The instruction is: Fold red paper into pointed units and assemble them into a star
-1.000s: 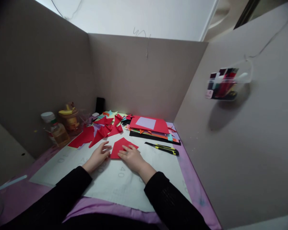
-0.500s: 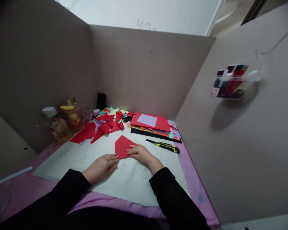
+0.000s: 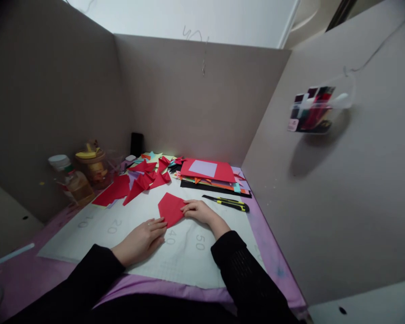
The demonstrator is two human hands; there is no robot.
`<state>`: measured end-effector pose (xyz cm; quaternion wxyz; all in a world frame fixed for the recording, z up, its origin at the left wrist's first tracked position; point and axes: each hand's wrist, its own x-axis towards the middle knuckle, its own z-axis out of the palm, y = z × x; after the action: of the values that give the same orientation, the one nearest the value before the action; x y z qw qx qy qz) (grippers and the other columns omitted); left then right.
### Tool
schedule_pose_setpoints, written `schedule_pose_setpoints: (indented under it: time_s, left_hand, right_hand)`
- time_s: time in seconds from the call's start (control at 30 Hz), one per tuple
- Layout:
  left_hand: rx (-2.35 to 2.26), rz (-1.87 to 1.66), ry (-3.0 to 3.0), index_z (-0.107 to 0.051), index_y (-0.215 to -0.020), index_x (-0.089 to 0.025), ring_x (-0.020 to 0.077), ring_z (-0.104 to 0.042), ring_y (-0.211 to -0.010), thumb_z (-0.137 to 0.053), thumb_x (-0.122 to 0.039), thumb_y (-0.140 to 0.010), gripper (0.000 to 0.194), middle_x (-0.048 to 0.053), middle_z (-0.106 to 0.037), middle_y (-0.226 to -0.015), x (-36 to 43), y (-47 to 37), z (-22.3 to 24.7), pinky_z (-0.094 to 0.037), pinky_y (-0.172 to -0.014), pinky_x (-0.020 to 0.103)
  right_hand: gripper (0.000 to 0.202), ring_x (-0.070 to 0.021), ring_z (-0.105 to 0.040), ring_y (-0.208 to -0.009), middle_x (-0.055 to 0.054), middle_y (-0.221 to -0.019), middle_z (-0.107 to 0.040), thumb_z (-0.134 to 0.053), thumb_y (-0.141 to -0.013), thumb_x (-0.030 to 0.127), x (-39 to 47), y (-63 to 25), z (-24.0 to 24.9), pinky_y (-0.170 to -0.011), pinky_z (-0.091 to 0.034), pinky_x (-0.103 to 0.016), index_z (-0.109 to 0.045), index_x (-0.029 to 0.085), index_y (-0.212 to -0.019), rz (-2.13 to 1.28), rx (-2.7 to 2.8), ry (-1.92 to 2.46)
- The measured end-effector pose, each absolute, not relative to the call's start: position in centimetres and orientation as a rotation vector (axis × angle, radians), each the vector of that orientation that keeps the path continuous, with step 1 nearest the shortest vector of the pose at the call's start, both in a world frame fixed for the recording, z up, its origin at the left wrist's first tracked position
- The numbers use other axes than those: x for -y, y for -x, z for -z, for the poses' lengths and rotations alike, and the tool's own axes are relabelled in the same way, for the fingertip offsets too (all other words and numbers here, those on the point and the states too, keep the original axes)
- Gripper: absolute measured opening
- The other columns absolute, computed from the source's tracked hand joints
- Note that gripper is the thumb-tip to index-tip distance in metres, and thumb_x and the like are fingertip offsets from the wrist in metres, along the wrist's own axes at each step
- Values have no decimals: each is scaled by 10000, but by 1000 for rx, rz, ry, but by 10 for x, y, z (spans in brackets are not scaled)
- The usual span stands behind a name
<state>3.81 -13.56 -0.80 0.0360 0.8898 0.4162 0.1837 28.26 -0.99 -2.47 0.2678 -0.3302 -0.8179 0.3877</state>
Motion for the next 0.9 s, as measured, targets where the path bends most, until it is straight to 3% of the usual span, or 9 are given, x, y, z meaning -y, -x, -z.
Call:
schedule_pose_setpoints:
  time_s: [0.13,0.27,0.43,0.57,0.9]
  left_hand:
    - [-1264,-570,-2711,-669,-1093,-130,256,-592,-1139,-460,-195,-905,289,131,-678,-1156,137,-41,7,-468,-983,393]
    - [-1381,-631,-2557,-720,-896,-158,220,-634,-970,-467,-202,-899,256,106,-716,-973,133,-48,3,-479,-900,337]
    - [-1616,-583,-2313,-707,-738,-183,194,-606,-809,-552,-222,-825,182,59,-687,-796,123,-55,-6,-434,-755,284]
    - [-1715,-564,-2241,-678,-687,-176,176,-590,-696,-510,-292,-842,257,54,-665,-745,113,-60,-6,-387,-629,271]
    - [-1912,-491,-2123,-657,-664,-185,192,-611,-695,-485,-280,-833,260,52,-687,-711,109,-70,-9,-327,-566,263]
  right_hand:
    - [160,-227,-635,-971,-66,-918,-723,-630,-784,304,5,-273,22,-846,-484,-323,-753,203,-781,-945,2177,995]
    - [146,-184,-620,-757,-31,-763,-680,-602,-758,230,-3,-258,23,-715,-454,-275,-721,182,-687,-802,2199,1132]
    - [158,-175,-575,-815,-6,-768,-657,-578,-764,226,-5,-246,21,-755,-384,-270,-677,204,-644,-598,2268,1243]
    - [187,-180,-552,-871,-4,-803,-654,-546,-803,251,0,-240,17,-771,-338,-288,-658,213,-659,-462,2329,1310]
    - [229,-213,-517,-935,-45,-899,-661,-459,-888,265,7,-231,23,-752,-311,-324,-651,212,-777,-262,2382,1483]
